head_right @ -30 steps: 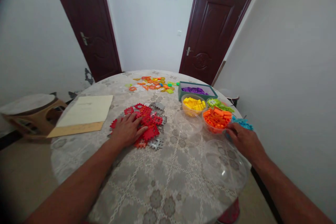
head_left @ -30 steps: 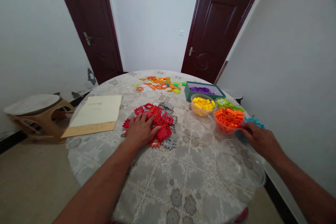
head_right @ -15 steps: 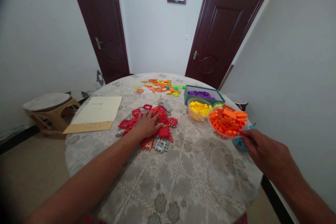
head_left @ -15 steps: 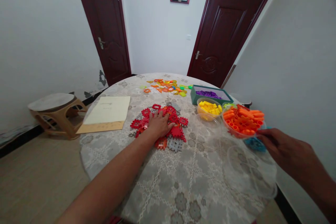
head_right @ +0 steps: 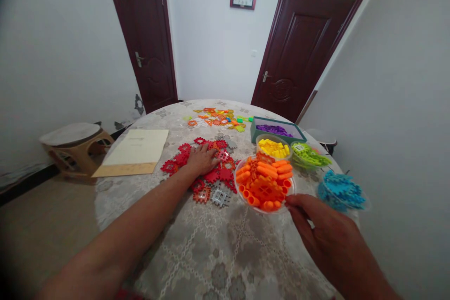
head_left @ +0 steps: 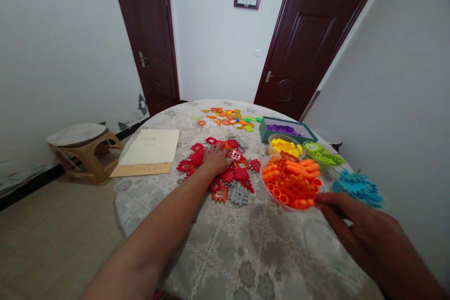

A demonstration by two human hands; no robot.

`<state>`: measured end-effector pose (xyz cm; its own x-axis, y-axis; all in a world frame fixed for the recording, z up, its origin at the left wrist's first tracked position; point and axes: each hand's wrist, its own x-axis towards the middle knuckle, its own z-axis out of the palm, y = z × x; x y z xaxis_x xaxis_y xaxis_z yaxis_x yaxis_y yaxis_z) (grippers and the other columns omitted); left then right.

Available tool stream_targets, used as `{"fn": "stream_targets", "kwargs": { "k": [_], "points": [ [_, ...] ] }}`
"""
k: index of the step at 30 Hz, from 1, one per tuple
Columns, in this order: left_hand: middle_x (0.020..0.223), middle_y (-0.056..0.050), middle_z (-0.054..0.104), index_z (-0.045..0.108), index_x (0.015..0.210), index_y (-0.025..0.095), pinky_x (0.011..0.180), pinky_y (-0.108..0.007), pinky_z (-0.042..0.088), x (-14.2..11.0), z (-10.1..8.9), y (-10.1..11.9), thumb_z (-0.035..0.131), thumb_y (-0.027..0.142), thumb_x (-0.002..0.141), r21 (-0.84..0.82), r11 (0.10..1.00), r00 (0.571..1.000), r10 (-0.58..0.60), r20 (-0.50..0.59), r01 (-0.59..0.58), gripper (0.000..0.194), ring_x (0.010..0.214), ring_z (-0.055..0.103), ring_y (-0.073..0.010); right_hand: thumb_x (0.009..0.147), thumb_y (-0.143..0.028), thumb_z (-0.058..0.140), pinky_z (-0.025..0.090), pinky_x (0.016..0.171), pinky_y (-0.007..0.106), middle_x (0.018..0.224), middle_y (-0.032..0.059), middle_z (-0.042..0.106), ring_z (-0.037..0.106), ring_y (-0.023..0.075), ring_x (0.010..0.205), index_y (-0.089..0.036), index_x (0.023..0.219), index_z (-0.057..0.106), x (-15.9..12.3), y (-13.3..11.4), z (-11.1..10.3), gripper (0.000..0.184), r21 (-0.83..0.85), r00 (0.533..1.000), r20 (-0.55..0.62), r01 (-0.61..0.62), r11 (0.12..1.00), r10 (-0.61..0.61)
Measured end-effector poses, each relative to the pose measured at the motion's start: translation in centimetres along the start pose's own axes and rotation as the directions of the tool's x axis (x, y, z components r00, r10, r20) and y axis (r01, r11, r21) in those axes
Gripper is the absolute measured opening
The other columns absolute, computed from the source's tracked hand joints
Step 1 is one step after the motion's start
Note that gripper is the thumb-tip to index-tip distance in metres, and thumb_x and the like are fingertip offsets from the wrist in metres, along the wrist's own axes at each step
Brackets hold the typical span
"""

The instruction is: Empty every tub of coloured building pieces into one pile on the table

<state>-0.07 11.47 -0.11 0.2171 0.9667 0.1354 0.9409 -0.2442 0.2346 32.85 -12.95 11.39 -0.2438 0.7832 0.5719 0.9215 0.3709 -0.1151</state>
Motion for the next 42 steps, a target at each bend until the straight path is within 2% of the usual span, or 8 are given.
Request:
{"fn": "stream_targets", "kwargs": {
  "k": [6,11,14,18,20,23,29,42],
  "points": [
    [0.151,-0.018,0.06,0.064,0.142,0.022,0.123,-0.054,0.037,-2.3,-2.7,-0.9,0.049,0.049,0.104,-0.231,0.971,0.989,0.032,-0.144,-0.065,0.049,0.143,0.054,-0.0339,0.104,-0.037,0.058,0.056,0.065,0.026,0.092,0.0014,0.081,0.077,0.0169,0.074,-0.027,0.104,0.074,0.7,-4.6,2.5,0.019,0.229,0.981,0.184,-0.102,0.968,0.06],
    [0.119,-0.013,0.078,0.074,0.117,0.019,0.109,-0.045,0.051,-5.5,-6.5,-5.8,0.028,0.058,0.109,-0.481,0.874,0.974,-0.044,-0.221,-0.07,0.06,0.116,0.07,-0.0283,0.101,-0.036,0.062,0.053,0.069,0.029,0.088,0.0018,0.078,0.074,0.0176,0.075,-0.025,0.097,0.072,3.4,-8.6,6.3,0.016,0.44,0.925,0.364,-0.273,0.856,0.108],
    [0.125,-0.015,0.078,0.073,0.124,0.016,0.108,-0.045,0.053,-6.8,-7.0,-8.4,0.016,0.067,0.107,-0.64,0.766,0.965,-0.121,-0.235,-0.059,0.078,0.118,0.072,-0.0279,0.096,-0.041,0.068,0.056,0.068,0.029,0.085,0.0029,0.078,0.075,0.0183,0.075,-0.022,0.093,0.069,5.6,-10.7,10.2,0.019,0.657,0.842,0.516,-0.508,0.557,0.159],
    [0.124,-0.019,0.079,0.074,0.126,0.012,0.107,-0.051,0.055,-7.6,-5.1,-9.4,0.031,0.089,0.094,-0.972,0.234,0.98,-0.193,-0.048,-0.002,0.094,0.118,0.074,-0.0334,0.082,-0.04,0.083,0.06,0.061,0.026,0.081,0.0036,0.078,0.075,0.0164,0.066,-0.019,0.092,0.064,8.0,-12.2,16.0,0.03,0.66,0.654,0.75,-0.751,-0.037,0.097],
    [0.122,-0.018,0.08,0.076,0.125,0.013,0.108,-0.054,0.054,-7.6,-4.2,-9.4,0.039,0.094,0.088,-0.995,0.095,0.988,-0.153,0.012,0.027,0.096,0.119,0.073,-0.0358,0.082,-0.034,0.085,0.059,0.057,0.022,0.08,0.0046,0.078,0.074,0.0142,0.062,-0.017,0.094,0.064,8.8,-12.5,18.2,0.03,0.58,0.585,0.809,-0.782,-0.228,0.051],
    [0.124,-0.013,0.08,0.077,0.127,0.016,0.113,-0.052,0.051,-7.7,-3.6,-9.1,0.035,0.091,0.092,-0.985,0.172,0.99,-0.138,-0.02,0.004,0.092,0.125,0.07,-0.0345,0.09,-0.024,0.077,0.06,0.055,0.021,0.077,0.0061,0.078,0.074,0.0141,0.06,-0.016,0.097,0.063,9.2,-12.4,20.6,0.018,0.487,0.514,0.856,-0.767,-0.417,0.054],
    [0.139,-0.007,0.074,0.075,0.133,0.024,0.126,-0.047,0.04,-8.2,-3.7,-8.3,0.031,0.07,0.105,-0.789,0.592,0.963,-0.073,-0.258,-0.166,0.069,0.135,0.064,-0.029,0.101,-0.017,0.062,0.062,0.054,0.02,0.074,0.0066,0.078,0.074,0.0141,0.057,-0.015,0.098,0.063,9.1,-10.5,22.5,0.004,0.364,0.477,0.879,-0.689,-0.626,-0.013],
    [0.154,-0.015,0.061,0.063,0.145,0.018,0.132,-0.05,0.034,-9.5,-4.7,-6.9,0.036,0.05,0.108,-0.406,0.892,0.921,0.03,-0.387,-0.2,0.057,0.149,0.05,-0.0274,0.084,-0.029,0.088,0.054,0.05,0.013,0.076,-0.0057,0.073,0.067,0.007,0.056,-0.023,0.101,0.067,8.8,-8.5,20.7,0.028,0.524,0.694,0.714,-0.44,-0.729,0.094]
  ]
}}
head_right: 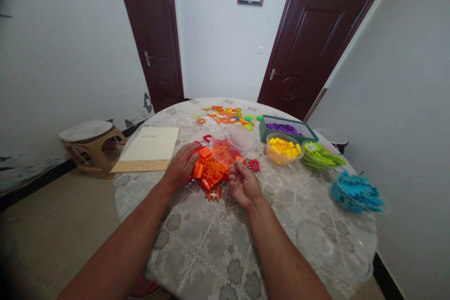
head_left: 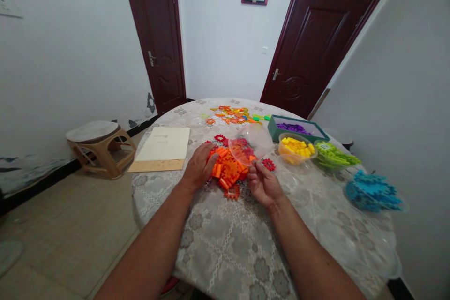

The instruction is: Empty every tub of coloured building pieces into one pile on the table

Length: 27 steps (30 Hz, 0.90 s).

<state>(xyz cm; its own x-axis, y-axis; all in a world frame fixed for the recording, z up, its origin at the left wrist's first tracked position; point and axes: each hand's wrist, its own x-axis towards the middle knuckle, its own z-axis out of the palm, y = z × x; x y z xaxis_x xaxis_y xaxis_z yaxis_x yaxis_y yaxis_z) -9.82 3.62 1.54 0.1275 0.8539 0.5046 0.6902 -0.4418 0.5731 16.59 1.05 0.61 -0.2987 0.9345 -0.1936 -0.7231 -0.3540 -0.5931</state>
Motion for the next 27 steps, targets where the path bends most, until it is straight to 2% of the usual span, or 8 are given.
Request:
{"fn": "stream_targets", "kwargs": {
  "k": [3,5,8,11,15,20,24,27],
  "points": [
    [0.161,-0.015,0.055,0.059,0.151,0.02,0.134,-0.051,0.029,-0.7,0.3,1.7,0.047,0.054,0.105,0.115,0.982,0.987,0.139,0.078,-0.148,0.059,0.155,0.044,-0.0298,0.081,-0.032,0.091,0.054,0.05,0.014,0.078,-0.0068,0.073,0.066,0.0067,0.058,-0.025,0.102,0.067,-0.6,-0.5,0.4,0.033,-0.008,0.997,-0.005,0.081,0.997,-0.081],
    [0.166,-0.015,0.049,0.058,0.153,0.023,0.134,-0.055,0.025,-1.3,0.9,2.7,0.054,0.06,0.102,0.217,0.953,0.97,0.177,0.167,-0.211,0.064,0.159,0.037,-0.034,0.08,-0.034,0.092,0.054,0.049,0.013,0.078,-0.0074,0.072,0.064,0.0063,0.057,-0.026,0.102,0.067,-1.1,-0.9,0.7,0.034,-0.003,0.992,-0.008,0.123,0.992,-0.123],
    [0.171,-0.013,0.042,0.058,0.154,0.029,0.133,-0.064,0.021,-2.2,1.9,3.8,0.06,0.066,0.098,0.338,0.919,0.963,0.125,0.239,-0.204,0.068,0.162,0.03,-0.0401,0.079,-0.036,0.093,0.051,0.048,0.012,0.076,-0.0085,0.069,0.062,0.0052,0.056,-0.026,0.102,0.066,-1.8,-1.5,1.3,0.036,-0.007,0.986,-0.001,0.166,0.986,-0.166],
    [0.174,-0.012,0.038,0.058,0.153,0.031,0.131,-0.065,0.023,-2.0,2.8,4.1,0.057,0.069,0.098,0.392,0.901,0.962,0.085,0.261,-0.186,0.067,0.163,0.027,-0.0411,0.08,-0.037,0.091,0.049,0.047,0.011,0.074,-0.0094,0.066,0.06,0.0047,0.056,-0.026,0.101,0.064,-2.4,-2.0,1.8,0.036,-0.022,0.98,0.026,0.196,0.98,-0.196],
    [0.173,-0.011,0.038,0.059,0.151,0.034,0.128,-0.065,0.028,-0.1,3.7,4.4,0.055,0.068,0.099,0.428,0.886,0.962,0.066,0.263,-0.178,0.062,0.161,0.03,-0.0415,0.081,-0.039,0.09,0.048,0.047,0.012,0.073,-0.0096,0.064,0.059,0.005,0.055,-0.027,0.1,0.063,-2.9,-2.4,2.2,0.036,-0.047,0.971,0.052,0.235,0.971,-0.232],
    [0.167,-0.012,0.047,0.063,0.146,0.035,0.124,-0.068,0.03,3.3,5.3,4.4,0.056,0.068,0.098,0.451,0.884,0.953,-0.017,0.301,-0.127,0.059,0.153,0.041,-0.042,0.079,-0.04,0.091,0.047,0.046,0.013,0.073,-0.0095,0.065,0.058,0.0057,0.055,-0.027,0.1,0.064,-3.1,-2.5,2.2,0.037,-0.025,0.967,0.04,0.252,0.967,-0.251],
    [0.163,-0.016,0.05,0.063,0.147,0.031,0.122,-0.064,0.035,5.3,6.2,3.3,0.058,0.066,0.099,0.49,0.868,0.958,-0.072,0.278,-0.077,0.059,0.149,0.047,-0.0409,0.082,-0.044,0.088,0.046,0.046,0.014,0.074,-0.0101,0.064,0.057,0.005,0.054,-0.028,0.102,0.063,-3.2,-2.7,2.0,0.035,-0.058,0.96,0.055,0.279,0.959,-0.276],
    [0.16,-0.018,0.053,0.063,0.147,0.028,0.121,-0.059,0.039,6.2,6.1,2.1,0.058,0.059,0.1,0.515,0.856,0.967,-0.094,0.239,-0.044,0.056,0.145,0.052,-0.0398,0.082,-0.043,0.088,0.045,0.045,0.014,0.074,-0.0099,0.064,0.056,0.0058,0.053,-0.028,0.101,0.063,-3.3,-2.7,2.0,0.034,-0.04,0.96,0.043,0.279,0.959,-0.278]
  ]
}}
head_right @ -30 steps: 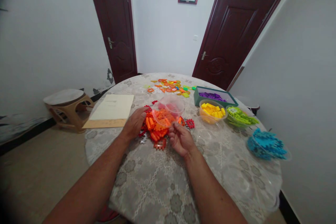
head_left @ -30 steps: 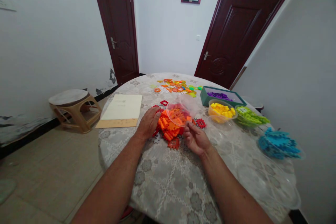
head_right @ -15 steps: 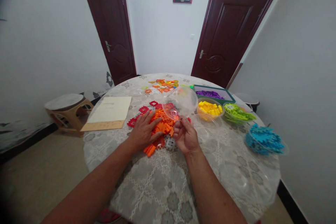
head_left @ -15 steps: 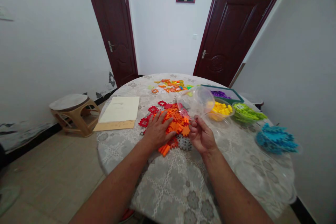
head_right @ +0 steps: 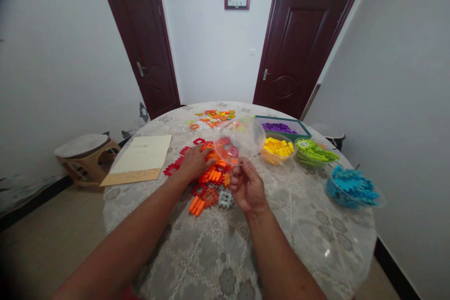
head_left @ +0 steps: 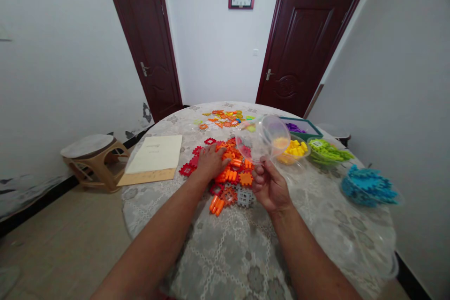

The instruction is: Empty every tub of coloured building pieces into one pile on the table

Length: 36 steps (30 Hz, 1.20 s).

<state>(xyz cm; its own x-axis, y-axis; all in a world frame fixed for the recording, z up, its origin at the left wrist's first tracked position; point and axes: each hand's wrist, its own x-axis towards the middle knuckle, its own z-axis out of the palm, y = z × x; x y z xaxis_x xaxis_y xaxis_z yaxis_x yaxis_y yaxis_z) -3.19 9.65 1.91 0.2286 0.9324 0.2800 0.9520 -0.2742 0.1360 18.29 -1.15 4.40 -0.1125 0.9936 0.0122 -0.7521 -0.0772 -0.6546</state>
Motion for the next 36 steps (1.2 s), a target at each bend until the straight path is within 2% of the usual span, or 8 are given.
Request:
{"fn": "stream_targets", "kwargs": {
  "k": [5,9,14,22,26,29,33,36],
  "points": [
    [0.154,-0.019,0.058,0.047,0.158,0.021,0.114,-0.048,0.046,0.1,-0.2,-1.7,0.052,0.041,0.103,0.005,0.997,0.996,-0.073,-0.053,0.073,0.059,0.137,0.059,-0.0339,0.08,-0.044,0.09,0.045,0.044,0.014,0.073,-0.0104,0.064,0.057,0.0057,0.053,-0.028,0.103,0.063,-0.1,-0.1,0.3,0.039,0.009,1.0,-0.002,-0.009,1.0,0.009],
    [0.139,-0.022,0.067,0.056,0.148,0.016,0.111,-0.052,0.046,-1.3,-0.6,-2.0,0.046,0.034,0.104,0.022,0.99,0.988,-0.138,-0.069,0.14,0.049,0.128,0.063,-0.0347,0.078,-0.043,0.092,0.044,0.043,0.014,0.071,-0.0106,0.064,0.057,0.0059,0.052,-0.028,0.101,0.063,-0.3,-0.2,0.7,0.04,0.038,1.0,-0.009,-0.012,0.999,0.013],
    [0.144,-0.016,0.066,0.069,0.131,0.023,0.119,-0.058,0.038,-3.3,-0.7,-0.7,0.051,0.046,0.104,0.025,0.998,0.999,-0.05,-0.022,0.05,0.04,0.14,0.053,-0.0369,0.078,-0.043,0.09,0.044,0.041,0.016,0.07,-0.0097,0.064,0.056,0.0074,0.051,-0.027,0.1,0.064,-0.3,-0.1,1.2,0.037,0.03,1.0,-0.015,0.006,1.0,-0.005],
    [0.16,-0.015,0.056,0.058,0.15,0.027,0.123,-0.067,0.032,-6.0,-2.1,2.3,0.045,0.056,0.106,0.009,0.996,0.995,0.085,0.044,-0.085,0.054,0.153,0.042,-0.0408,0.082,-0.042,0.088,0.044,0.043,0.015,0.073,-0.0095,0.065,0.056,0.0068,0.053,-0.028,0.101,0.062,-0.6,-0.7,1.0,0.035,-0.009,0.998,0.021,0.064,0.998,-0.064],
    [0.16,-0.015,0.055,0.058,0.151,0.028,0.125,-0.066,0.03,-8.1,-2.4,1.8,0.05,0.056,0.105,0.009,0.997,0.996,0.079,0.028,-0.08,0.055,0.152,0.043,-0.0391,0.077,-0.039,0.092,0.046,0.045,0.014,0.074,-0.0096,0.068,0.058,0.006,0.054,-0.027,0.104,0.062,-0.5,-1.5,1.3,0.042,-0.008,0.993,-0.025,0.115,0.993,-0.115],
    [0.16,-0.016,0.055,0.061,0.148,0.028,0.123,-0.066,0.032,-9.2,-2.2,0.6,0.051,0.057,0.104,0.032,0.999,1.0,0.004,0.02,-0.005,0.054,0.151,0.046,-0.0392,0.077,-0.041,0.093,0.049,0.045,0.014,0.074,-0.0077,0.07,0.061,0.0071,0.053,-0.025,0.103,0.061,-0.8,-2.3,1.9,0.044,-0.114,0.984,-0.061,0.158,0.981,-0.166],
    [0.163,-0.019,0.051,0.06,0.15,0.023,0.123,-0.063,0.035,-9.9,-1.6,-0.1,0.048,0.055,0.106,0.051,0.998,0.999,-0.035,-0.001,0.035,0.056,0.152,0.045,-0.039,0.081,-0.046,0.089,0.054,0.046,0.019,0.075,-0.0045,0.071,0.064,0.0095,0.053,-0.022,0.105,0.064,-3.1,-4.4,2.4,0.041,-0.355,0.946,-0.083,0.266,0.896,-0.313],
    [0.16,-0.018,0.055,0.061,0.15,0.023,0.121,-0.062,0.039,-10.1,-1.0,-0.1,0.047,0.054,0.106,0.04,0.999,1.0,-0.005,-0.024,0.006,0.055,0.148,0.05,-0.0387,0.09,-0.046,0.082,0.059,0.052,0.023,0.079,-0.0018,0.072,0.066,0.0111,0.057,-0.021,0.106,0.069,-6.4,-7.6,1.9,0.033,-0.634,0.859,-0.041,0.372,0.678,-0.51]
  ]
}}
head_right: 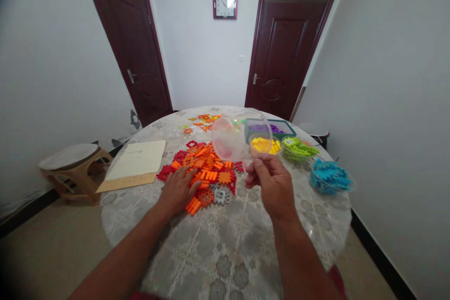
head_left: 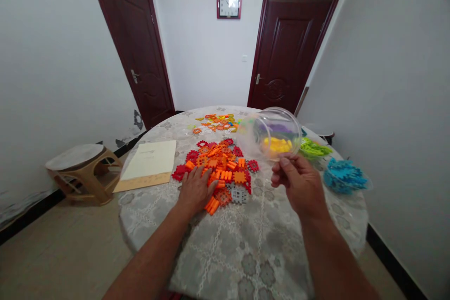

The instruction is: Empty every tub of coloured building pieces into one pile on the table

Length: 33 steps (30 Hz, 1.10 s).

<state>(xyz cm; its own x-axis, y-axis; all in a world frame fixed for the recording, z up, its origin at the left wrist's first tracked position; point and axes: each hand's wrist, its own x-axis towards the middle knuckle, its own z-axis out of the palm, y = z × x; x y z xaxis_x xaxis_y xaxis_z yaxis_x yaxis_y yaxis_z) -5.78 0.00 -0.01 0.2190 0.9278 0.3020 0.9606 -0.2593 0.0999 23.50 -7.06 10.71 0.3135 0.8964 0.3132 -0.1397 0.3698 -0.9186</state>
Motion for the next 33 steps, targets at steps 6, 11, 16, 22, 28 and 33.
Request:
{"fn": "stream_targets", "kwargs": {
  "k": [6,11,16,22,28,33],
  "points": [
    [0.15,-0.02,0.062,0.067,0.141,0.019,0.116,-0.059,0.046,0.3,0.9,-0.8,0.044,0.051,0.107,-0.05,0.991,0.98,0.115,-0.163,-0.125,0.053,0.139,0.058,-0.0365,0.099,-0.047,0.07,0.06,0.061,0.028,0.08,0.0008,0.076,0.072,0.0157,0.063,-0.022,0.111,0.075,-0.9,-6.6,-9.5,0.029,-0.729,0.94,-0.08,0.173,0.662,-0.332],
    [0.147,-0.014,0.067,0.07,0.139,0.025,0.12,-0.063,0.042,0.3,1.7,-0.9,0.046,0.06,0.105,-0.082,0.941,0.937,0.312,-0.158,-0.328,0.055,0.143,0.056,-0.0381,0.102,-0.039,0.058,0.058,0.078,0.034,0.098,0.0083,0.082,0.077,0.0231,0.082,-0.021,0.111,0.077,0.6,-6.6,-16.2,0.027,-0.968,0.912,0.181,0.232,0.099,-0.369],
    [0.15,-0.012,0.067,0.072,0.139,0.028,0.12,-0.065,0.042,0.1,2.7,-0.9,0.052,0.064,0.101,-0.057,0.924,0.921,0.37,-0.124,-0.379,0.056,0.146,0.053,-0.0408,0.106,-0.033,0.049,0.052,0.074,0.033,0.108,0.0126,0.081,0.076,0.025,0.088,-0.019,0.112,0.076,2.2,-3.1,-18.5,0.031,-0.947,0.951,0.248,0.197,-0.254,-0.186],
    [0.147,-0.015,0.068,0.069,0.141,0.026,0.118,-0.063,0.045,0.8,3.4,-1.3,0.048,0.057,0.104,-0.052,0.929,0.918,0.351,-0.183,-0.366,0.053,0.142,0.057,-0.0384,0.11,-0.036,0.043,0.043,0.066,0.029,0.103,0.0119,0.08,0.074,0.023,0.082,-0.021,0.108,0.075,3.5,-1.7,-17.4,0.036,-0.901,0.996,0.082,0.091,-0.424,0.04],
    [0.145,-0.016,0.069,0.066,0.142,0.02,0.116,-0.058,0.047,1.3,3.4,-1.7,0.045,0.052,0.106,-0.053,0.938,0.919,0.322,-0.228,-0.342,0.052,0.138,0.061,-0.0364,0.11,-0.034,0.042,0.048,0.071,0.03,0.105,0.0133,0.081,0.076,0.0243,0.088,-0.023,0.109,0.077,5.0,-0.7,-17.5,0.037,-0.894,0.981,0.045,0.124,-0.431,0.188],
    [0.145,-0.017,0.067,0.061,0.145,0.019,0.118,-0.057,0.046,1.3,2.8,-1.9,0.043,0.049,0.107,-0.099,0.929,0.905,0.319,-0.282,-0.358,0.051,0.136,0.061,-0.0348,0.107,-0.034,0.051,0.052,0.077,0.03,0.109,0.0119,0.082,0.077,0.0246,0.097,-0.025,0.12,0.078,5.5,0.8,-19.1,0.031,-0.923,0.97,0.073,0.154,-0.353,0.234]
  ]
}}
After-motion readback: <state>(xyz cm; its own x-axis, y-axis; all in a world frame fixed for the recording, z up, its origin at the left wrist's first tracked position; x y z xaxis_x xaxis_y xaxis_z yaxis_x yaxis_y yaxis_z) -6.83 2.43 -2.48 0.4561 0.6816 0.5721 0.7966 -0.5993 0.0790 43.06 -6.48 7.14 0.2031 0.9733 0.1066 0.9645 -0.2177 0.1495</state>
